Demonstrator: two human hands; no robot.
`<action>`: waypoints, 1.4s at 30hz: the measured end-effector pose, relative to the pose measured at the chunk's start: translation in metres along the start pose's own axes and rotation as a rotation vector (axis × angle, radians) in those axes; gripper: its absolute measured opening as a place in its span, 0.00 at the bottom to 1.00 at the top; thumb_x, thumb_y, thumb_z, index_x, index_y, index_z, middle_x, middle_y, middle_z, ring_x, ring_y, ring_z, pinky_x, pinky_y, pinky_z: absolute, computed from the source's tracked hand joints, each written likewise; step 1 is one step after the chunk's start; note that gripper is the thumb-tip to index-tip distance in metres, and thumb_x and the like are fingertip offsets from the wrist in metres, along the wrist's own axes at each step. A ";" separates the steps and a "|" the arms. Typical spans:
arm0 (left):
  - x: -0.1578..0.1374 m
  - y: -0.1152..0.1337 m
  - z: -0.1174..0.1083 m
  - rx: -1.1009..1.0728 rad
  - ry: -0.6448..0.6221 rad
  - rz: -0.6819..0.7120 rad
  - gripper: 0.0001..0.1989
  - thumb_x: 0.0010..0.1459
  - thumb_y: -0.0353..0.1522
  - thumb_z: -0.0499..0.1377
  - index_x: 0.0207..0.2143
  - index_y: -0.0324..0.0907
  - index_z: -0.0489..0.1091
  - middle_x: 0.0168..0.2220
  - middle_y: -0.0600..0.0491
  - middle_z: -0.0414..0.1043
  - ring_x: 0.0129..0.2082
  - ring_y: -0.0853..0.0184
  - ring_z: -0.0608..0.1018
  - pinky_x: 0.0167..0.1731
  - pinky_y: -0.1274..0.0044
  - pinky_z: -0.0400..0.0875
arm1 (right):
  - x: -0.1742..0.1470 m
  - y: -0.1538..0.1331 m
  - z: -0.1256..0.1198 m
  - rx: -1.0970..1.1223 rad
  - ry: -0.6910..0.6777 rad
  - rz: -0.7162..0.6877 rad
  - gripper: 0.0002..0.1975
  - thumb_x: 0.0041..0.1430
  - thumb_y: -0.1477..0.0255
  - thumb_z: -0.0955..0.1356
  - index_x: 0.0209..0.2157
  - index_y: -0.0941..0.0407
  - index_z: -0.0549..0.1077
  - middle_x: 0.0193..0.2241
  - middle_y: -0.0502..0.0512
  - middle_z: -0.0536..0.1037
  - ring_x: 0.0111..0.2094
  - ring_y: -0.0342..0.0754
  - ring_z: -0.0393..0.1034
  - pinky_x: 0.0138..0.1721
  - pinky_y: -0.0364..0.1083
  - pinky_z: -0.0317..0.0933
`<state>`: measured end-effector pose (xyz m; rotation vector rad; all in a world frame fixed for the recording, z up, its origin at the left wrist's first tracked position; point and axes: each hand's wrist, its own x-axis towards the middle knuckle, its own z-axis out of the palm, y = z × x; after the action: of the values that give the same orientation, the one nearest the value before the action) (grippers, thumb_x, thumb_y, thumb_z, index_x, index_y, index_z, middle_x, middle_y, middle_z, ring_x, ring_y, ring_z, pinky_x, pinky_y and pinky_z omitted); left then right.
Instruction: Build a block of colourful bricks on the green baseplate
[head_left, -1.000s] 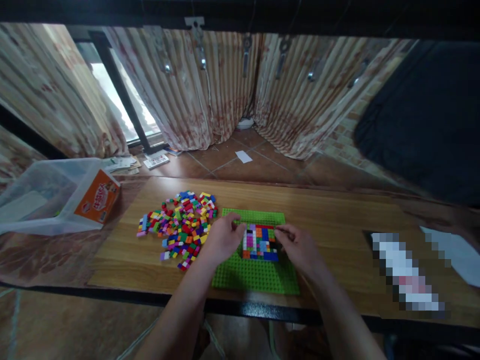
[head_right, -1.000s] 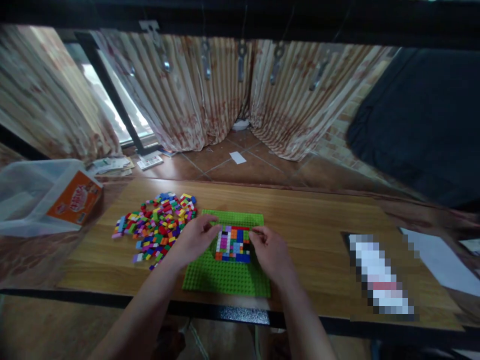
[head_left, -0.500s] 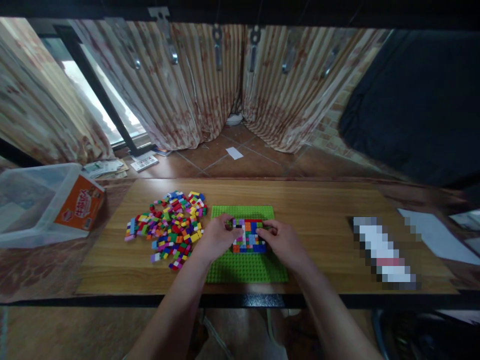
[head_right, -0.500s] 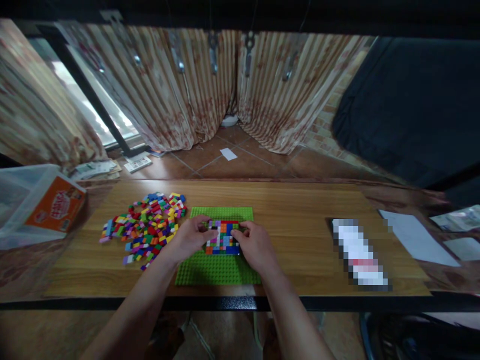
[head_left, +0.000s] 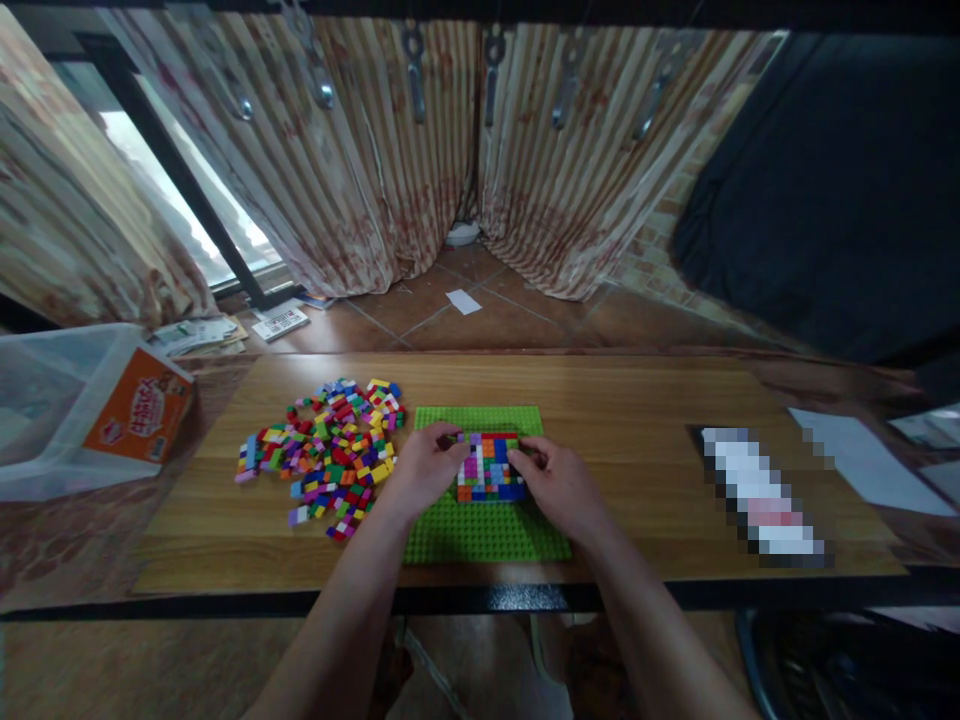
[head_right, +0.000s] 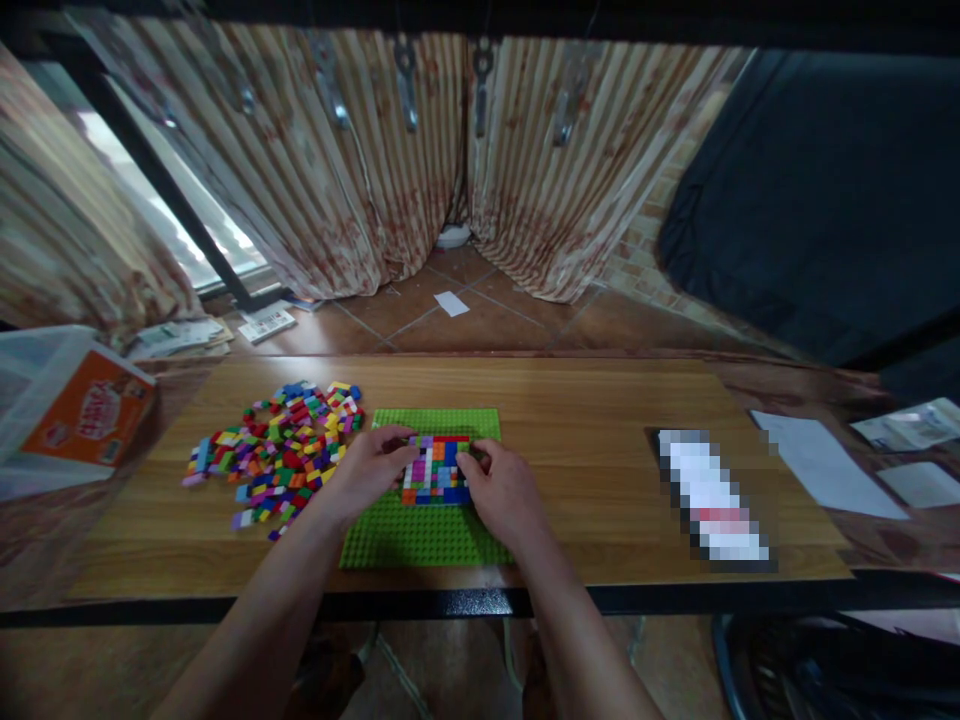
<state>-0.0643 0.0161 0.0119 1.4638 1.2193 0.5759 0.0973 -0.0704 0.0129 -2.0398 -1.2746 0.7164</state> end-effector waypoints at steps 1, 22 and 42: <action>0.001 0.000 0.001 -0.010 0.000 0.005 0.13 0.49 0.32 0.59 0.38 0.35 0.73 0.19 0.58 0.69 0.18 0.73 0.68 0.19 0.82 0.59 | 0.000 0.000 0.000 -0.004 0.000 0.000 0.17 0.60 0.62 0.65 0.42 0.60 0.77 0.27 0.55 0.78 0.28 0.47 0.71 0.31 0.45 0.59; 0.007 0.003 0.002 0.012 0.016 0.021 0.11 0.44 0.33 0.58 0.30 0.35 0.75 0.20 0.56 0.71 0.20 0.71 0.69 0.20 0.81 0.59 | 0.000 -0.007 -0.001 -0.068 -0.001 0.027 0.16 0.61 0.64 0.65 0.43 0.60 0.76 0.30 0.57 0.79 0.30 0.48 0.71 0.31 0.45 0.58; 0.002 0.007 -0.002 -0.214 -0.058 -0.080 0.12 0.42 0.32 0.60 0.32 0.36 0.73 0.21 0.58 0.69 0.19 0.74 0.68 0.21 0.81 0.62 | 0.001 -0.007 -0.002 -0.076 0.011 0.014 0.17 0.61 0.63 0.65 0.44 0.60 0.76 0.33 0.58 0.80 0.32 0.48 0.72 0.34 0.45 0.59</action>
<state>-0.0622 0.0196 0.0184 1.2390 1.1294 0.5866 0.0951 -0.0676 0.0186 -2.1128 -1.3006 0.6723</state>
